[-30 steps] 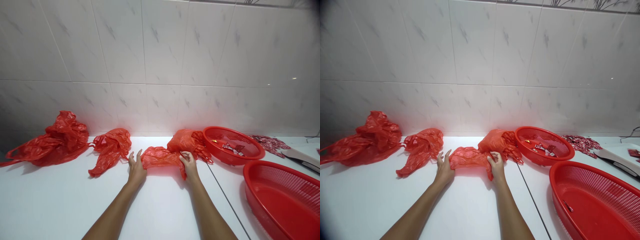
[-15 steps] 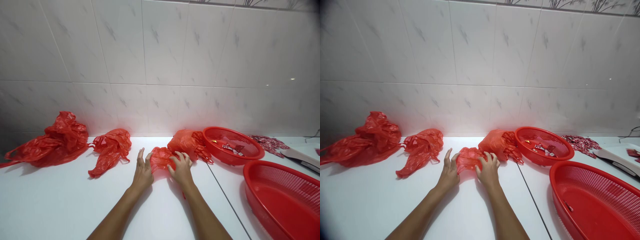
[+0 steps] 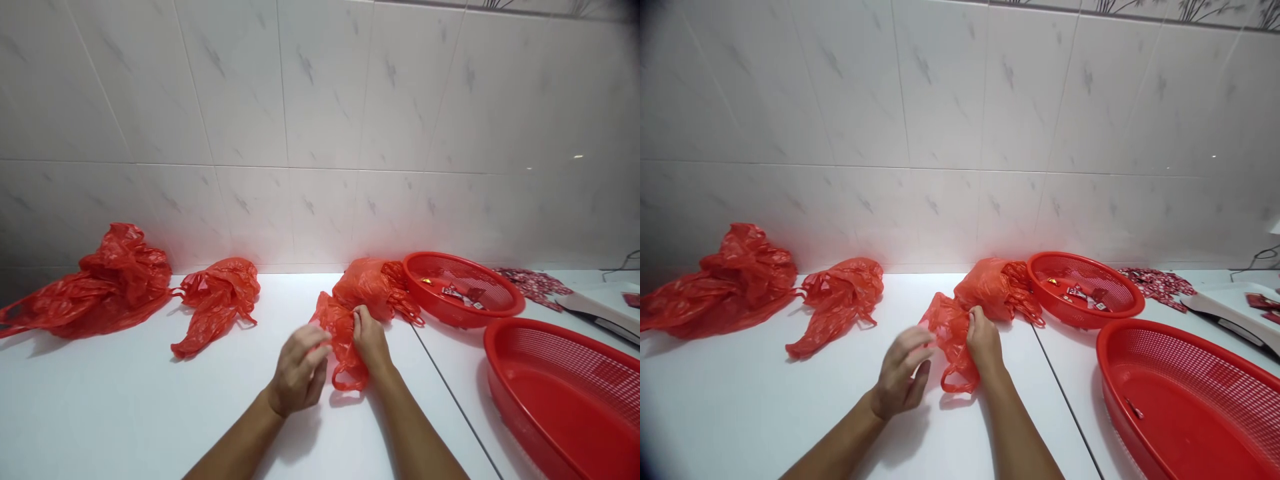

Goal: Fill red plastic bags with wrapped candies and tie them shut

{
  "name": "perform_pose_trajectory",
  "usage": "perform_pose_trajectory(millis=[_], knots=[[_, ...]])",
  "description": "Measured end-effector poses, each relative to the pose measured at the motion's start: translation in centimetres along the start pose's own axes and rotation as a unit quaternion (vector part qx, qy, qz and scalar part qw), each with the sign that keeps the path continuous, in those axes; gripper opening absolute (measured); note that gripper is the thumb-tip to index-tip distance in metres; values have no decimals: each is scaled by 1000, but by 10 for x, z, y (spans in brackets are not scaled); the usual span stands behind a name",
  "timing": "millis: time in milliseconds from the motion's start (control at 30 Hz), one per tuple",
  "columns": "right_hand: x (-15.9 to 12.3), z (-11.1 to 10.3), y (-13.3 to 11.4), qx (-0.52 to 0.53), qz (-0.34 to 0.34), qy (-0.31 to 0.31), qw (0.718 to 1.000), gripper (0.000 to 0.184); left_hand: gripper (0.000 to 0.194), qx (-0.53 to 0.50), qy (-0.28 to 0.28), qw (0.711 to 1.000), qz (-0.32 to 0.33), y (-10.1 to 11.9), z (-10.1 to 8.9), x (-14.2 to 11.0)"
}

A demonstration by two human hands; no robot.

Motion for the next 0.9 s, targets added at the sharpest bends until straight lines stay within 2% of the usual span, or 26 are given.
perform_pose_trajectory(millis=[33, 67, 133, 200, 267, 333, 400, 467, 533, 600, 667, 700, 733, 767, 833, 900], knots=[[-2, 6, -3, -3, -15, -20, 1000, 30, 38, -19, -50, 999, 0, 5, 16, 1], [-4, 12, -6, -11, -28, -37, 999, 30, 31, -25, -124, 992, -28, 5, 35, -1], [-8, 23, -8, -25, -45, -65, 997, 29, 26, 6, -274, 954, -126, -9, 67, -15], [-11, 30, -10, -22, -52, -87, 995, 29, 29, 53, -352, 910, -214, -27, 78, -32], [-13, 34, -10, -11, -53, -102, 993, 29, 31, 82, -369, 889, -259, -41, 75, -40], [-12, 30, -8, 1, -42, -89, 995, 29, 33, 107, -387, 865, -301, -54, 67, -48], [-7, 19, -2, 18, -10, -41, 999, 30, 37, 131, -404, 838, -342, -65, 56, -56], [-1, 2, 7, 30, 26, 29, 999, 32, 35, 152, -417, 812, -380, -74, 45, -63], [3, -15, 11, 28, 35, 105, 993, 32, 32, 164, -425, 791, -408, -79, 35, -68], [0, -33, 5, 21, 3, 190, 982, 30, 37, 168, -430, 777, -427, -81, 28, -71], [-14, -49, -11, 34, -67, 272, 959, 27, 48, 167, -429, 772, -439, -81, 24, -73], [-25, -53, -24, 48, -115, 294, 948, 25, 53, 164, -425, 772, -443, -81, 23, -73], [-38, -52, -39, 61, -169, 289, 940, 23, 57, 160, -419, 775, -446, -80, 23, -72], [-52, -46, -56, 69, -228, 257, 937, 21, 58, 154, -411, 779, -448, -78, 24, -72], [-80, -14, -90, 49, -326, 120, 936, 26, 56, 134, -390, 793, -449, -75, 27, -72], [-106, 27, -112, 4, -371, -16, 929, 32, 42, 100, -351, 818, -445, -72, 31, -70]])
Point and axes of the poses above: each hand's wrist, its own x-axis towards the middle knuckle, its own z-axis out of the palm, y = z × x, the point moved 8 cm from there along x, towards the middle knuckle, and after that the axes turned 13 degrees about z, right-handed, at the moved point
